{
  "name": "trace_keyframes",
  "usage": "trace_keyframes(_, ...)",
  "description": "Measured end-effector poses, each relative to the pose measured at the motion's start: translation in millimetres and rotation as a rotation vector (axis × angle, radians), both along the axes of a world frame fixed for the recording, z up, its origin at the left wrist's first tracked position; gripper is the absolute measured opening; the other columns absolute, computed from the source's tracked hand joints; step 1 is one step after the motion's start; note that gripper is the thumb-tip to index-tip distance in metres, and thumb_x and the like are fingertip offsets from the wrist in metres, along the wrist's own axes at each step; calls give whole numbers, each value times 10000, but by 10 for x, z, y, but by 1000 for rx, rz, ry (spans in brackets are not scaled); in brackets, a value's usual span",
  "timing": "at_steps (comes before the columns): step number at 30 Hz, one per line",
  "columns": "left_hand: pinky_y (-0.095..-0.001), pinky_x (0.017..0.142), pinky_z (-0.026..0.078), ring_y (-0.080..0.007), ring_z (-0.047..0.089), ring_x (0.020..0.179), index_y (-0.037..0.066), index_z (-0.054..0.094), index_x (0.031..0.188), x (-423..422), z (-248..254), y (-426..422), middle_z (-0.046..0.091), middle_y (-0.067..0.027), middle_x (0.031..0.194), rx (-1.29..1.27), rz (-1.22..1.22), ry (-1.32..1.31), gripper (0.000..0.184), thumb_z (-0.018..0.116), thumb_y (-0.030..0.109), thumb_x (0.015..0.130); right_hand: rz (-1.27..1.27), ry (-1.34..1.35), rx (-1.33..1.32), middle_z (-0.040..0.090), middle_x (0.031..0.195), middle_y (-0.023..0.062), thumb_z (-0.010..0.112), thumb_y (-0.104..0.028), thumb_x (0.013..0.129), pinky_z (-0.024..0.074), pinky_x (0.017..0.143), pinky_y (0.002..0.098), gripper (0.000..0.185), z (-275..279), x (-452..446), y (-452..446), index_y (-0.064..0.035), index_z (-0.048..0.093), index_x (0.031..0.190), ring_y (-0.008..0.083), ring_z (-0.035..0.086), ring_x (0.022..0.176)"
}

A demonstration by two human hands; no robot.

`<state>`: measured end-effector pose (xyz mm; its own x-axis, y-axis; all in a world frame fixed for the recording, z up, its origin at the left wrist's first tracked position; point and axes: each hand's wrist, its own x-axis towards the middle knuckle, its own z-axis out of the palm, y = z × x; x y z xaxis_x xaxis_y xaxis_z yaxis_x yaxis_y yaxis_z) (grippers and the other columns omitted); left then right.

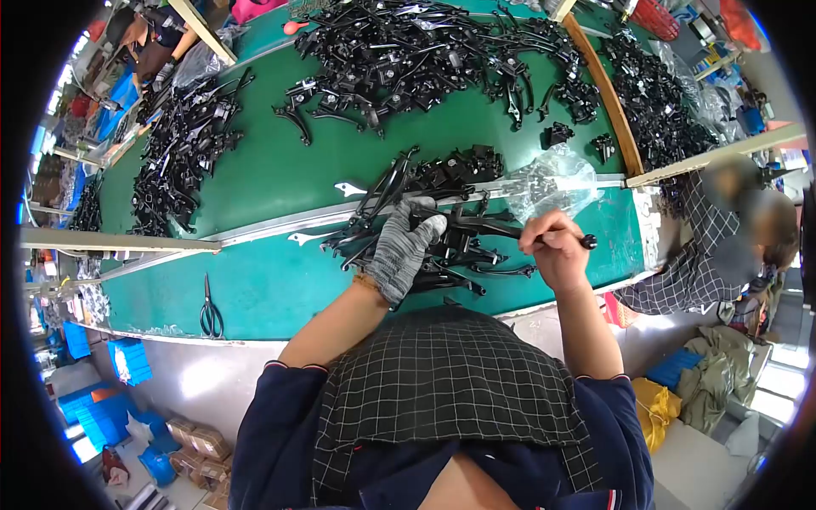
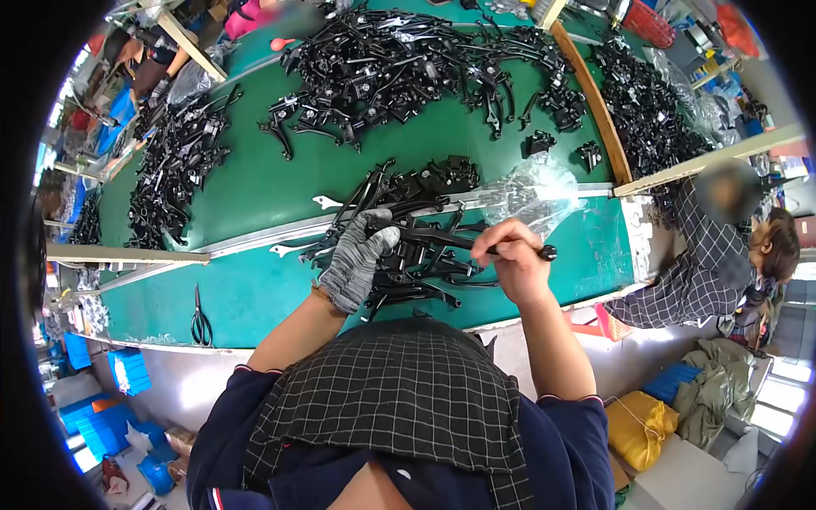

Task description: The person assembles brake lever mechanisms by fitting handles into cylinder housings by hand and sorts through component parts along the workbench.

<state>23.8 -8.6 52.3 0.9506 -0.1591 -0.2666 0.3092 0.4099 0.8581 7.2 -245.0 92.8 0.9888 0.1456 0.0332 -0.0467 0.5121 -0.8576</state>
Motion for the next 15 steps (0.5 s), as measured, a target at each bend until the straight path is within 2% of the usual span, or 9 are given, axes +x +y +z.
trace_keyframes(3, -214, 748, 449, -87, 527, 814, 42, 473, 1106, -149, 10, 5, 551, -28, 912, -103, -14, -97, 299, 602, 79, 839, -50, 157, -64, 552, 674, 164, 449, -136, 690, 406, 559, 331, 165, -114, -60, 20, -14, 502, 788, 235, 481, 608)
trace_keyframes(5, -243, 811, 434, -107, 534, 886, 23, 452, 1153, -245, 162, 122, 565, -49, 958, 29, -236, 51, 338, 559, 193, 881, -7, 236, 5, 557, 677, 173, 451, -137, 688, 409, 554, 329, 168, -186, -90, -48, -6, 507, 777, 238, 484, 598)
trace_keyframes(7, -264, 860, 413, -131, 539, 930, 27, 469, 1181, -224, -68, 240, 568, -62, 1035, -173, -595, -156, 425, 516, 336, 893, 161, 383, 126, 567, 685, 190, 450, -130, 686, 410, 528, 327, 169, -344, -183, -164, 8, 516, 759, 245, 488, 567)
trace_keyframes(8, -264, 860, 413, -131, 539, 930, 27, 469, 1181, -172, -169, 292, 568, -62, 1035, -186, -631, -156, 425, 516, 336, 893, 280, 433, 175, 573, 691, 199, 447, -120, 684, 408, 506, 327, 167, -453, -208, -194, 14, 520, 750, 251, 489, 546)
trace_keyframes(10, -268, 872, 405, -145, 538, 949, 32, 495, 1205, -89, -297, 346, 552, -57, 1115, 160, -908, -40, 526, 538, 427, 861, 297, 522, 323, 580, 694, 209, 439, -117, 693, 403, 460, 324, 172, -587, -264, -70, 19, 524, 753, 262, 495, 518)
trace_keyframes(11, -268, 872, 405, -145, 538, 949, 32, 495, 1205, -88, -284, 270, 552, -57, 1115, 163, -924, -58, 526, 538, 427, 861, 317, 552, 307, 580, 696, 211, 435, -113, 699, 410, 463, 327, 169, -659, -263, -41, 20, 522, 754, 261, 496, 517)
trace_keyframes(13, -269, 865, 413, -142, 542, 946, 42, 526, 1202, 47, -150, -20, 573, -44, 1087, 5, -1042, 158, 554, 562, 457, 836, 382, 535, 304, 587, 710, 209, 433, -112, 713, 429, 480, 325, 169, -779, -73, -47, 19, 528, 764, 257, 503, 518)
trace_keyframes(14, -259, 770, 440, -140, 560, 888, 46, 550, 1150, 26, 27, -110, 590, -40, 1015, -111, -944, 283, 521, 572, 458, 831, 426, 506, 320, 593, 721, 206, 434, -114, 722, 440, 494, 321, 173, -811, 2, -63, 17, 535, 774, 253, 510, 521)
trace_keyframes(15, -250, 676, 467, -138, 578, 829, 50, 574, 1097, -32, 145, -144, 608, -36, 942, -228, -848, 403, 492, 582, 459, 825, 421, 558, 222, 602, 731, 194, 445, -114, 734, 452, 510, 319, 162, -705, 80, -78, 5, 546, 775, 252, 534, 546)
